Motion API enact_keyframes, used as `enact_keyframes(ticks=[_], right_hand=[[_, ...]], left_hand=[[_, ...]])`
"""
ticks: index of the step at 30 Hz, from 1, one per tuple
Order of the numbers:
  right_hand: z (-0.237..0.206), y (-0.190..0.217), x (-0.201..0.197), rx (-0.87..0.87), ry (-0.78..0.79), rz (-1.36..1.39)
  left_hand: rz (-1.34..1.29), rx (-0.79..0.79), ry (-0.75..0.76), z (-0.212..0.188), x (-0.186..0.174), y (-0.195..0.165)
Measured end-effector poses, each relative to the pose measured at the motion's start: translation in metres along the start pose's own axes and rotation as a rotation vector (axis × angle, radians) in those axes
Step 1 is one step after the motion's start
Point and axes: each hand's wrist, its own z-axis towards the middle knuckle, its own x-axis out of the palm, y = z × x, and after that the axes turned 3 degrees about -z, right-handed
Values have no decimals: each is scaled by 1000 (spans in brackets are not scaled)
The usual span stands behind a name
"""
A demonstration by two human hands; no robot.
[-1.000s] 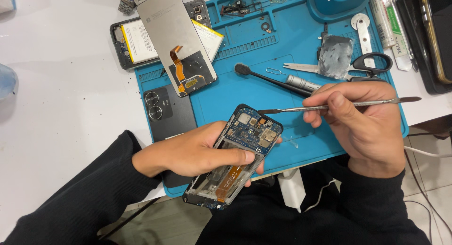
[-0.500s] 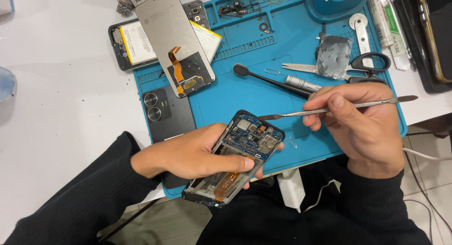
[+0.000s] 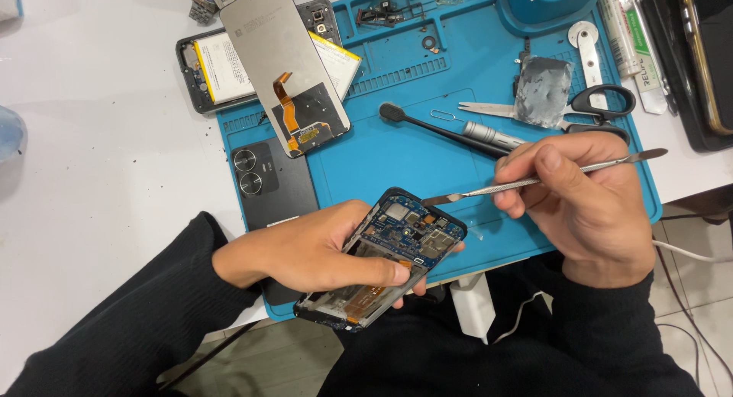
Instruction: The person holds a disassembled smartphone in one hand and uses a small brush and a thin metal spudger to scrape and brush the inside of the phone frame and around the board, working around the edges and cavity. Other phones and repair tools rest on a blue silicone mat on the workbench.
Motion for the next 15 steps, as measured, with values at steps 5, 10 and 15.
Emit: enact_keyframes(ticks=[5,10,15], right_hand=[[-1,14,18,-94,-31,-173],[-6,30,54,-390,-37,-625],[-1,22,79,-667,-24,-844]], left_hand=[[-34,-15,-33,0,-1,0],[-122,40,-49,-1,-7,5],[-153,66,-43,-6,-14,12]])
